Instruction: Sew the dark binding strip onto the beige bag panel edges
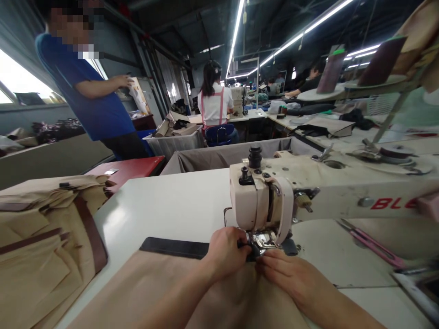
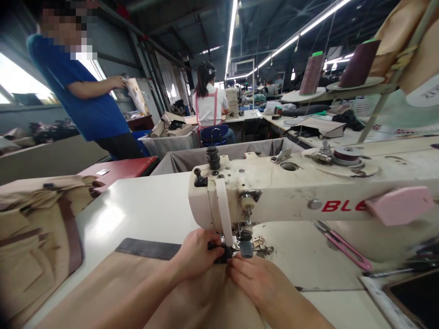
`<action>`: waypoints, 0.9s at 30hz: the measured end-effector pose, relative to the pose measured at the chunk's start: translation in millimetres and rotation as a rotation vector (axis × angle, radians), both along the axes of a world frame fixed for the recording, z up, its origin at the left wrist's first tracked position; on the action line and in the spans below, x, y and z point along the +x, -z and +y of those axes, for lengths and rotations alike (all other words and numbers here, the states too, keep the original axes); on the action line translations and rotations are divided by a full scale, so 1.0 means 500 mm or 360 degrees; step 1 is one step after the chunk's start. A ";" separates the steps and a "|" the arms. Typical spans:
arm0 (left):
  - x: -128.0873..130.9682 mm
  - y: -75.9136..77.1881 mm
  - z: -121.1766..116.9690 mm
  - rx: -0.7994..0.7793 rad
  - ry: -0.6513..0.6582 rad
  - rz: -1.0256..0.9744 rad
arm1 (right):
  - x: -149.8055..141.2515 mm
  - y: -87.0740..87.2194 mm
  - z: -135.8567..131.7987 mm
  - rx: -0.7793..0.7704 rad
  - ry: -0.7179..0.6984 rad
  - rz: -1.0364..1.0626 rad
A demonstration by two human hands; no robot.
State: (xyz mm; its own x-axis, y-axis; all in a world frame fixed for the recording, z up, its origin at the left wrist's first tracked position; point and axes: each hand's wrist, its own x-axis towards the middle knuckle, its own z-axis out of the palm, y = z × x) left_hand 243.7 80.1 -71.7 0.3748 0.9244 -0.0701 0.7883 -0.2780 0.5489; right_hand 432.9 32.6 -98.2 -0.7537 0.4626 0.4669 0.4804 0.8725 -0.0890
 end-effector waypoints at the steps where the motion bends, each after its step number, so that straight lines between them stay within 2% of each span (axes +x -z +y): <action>1: 0.000 0.000 0.004 0.0003 -0.0007 0.0029 | 0.001 0.003 0.003 0.0008 -0.0002 -0.0008; 8: -0.004 0.006 0.020 -0.0018 -0.0004 0.0085 | 0.000 0.008 0.010 0.0033 0.0058 0.0046; 16: -0.003 0.005 0.030 0.0011 0.0000 0.0068 | -0.007 -0.006 0.011 0.0072 0.0106 0.0120; 21: -0.004 0.018 0.034 0.0010 -0.0005 0.0052 | -0.007 -0.007 0.012 0.0105 0.0087 0.0182; 24: 0.000 0.021 0.040 0.0032 -0.0029 0.0062 | -0.010 -0.006 0.016 0.0044 0.0105 0.0215; 27: -0.001 0.010 0.031 0.0092 -0.0046 0.0092 | -0.013 -0.011 0.013 -0.0087 0.0126 0.0225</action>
State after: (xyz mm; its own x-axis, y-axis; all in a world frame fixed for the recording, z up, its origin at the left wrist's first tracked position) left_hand 243.5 95.7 -76.8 0.3450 0.9379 -0.0369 0.8262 -0.2848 0.4860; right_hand 426.6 39.3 -92.7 -0.6425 0.5455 0.5381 0.5266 0.8245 -0.2071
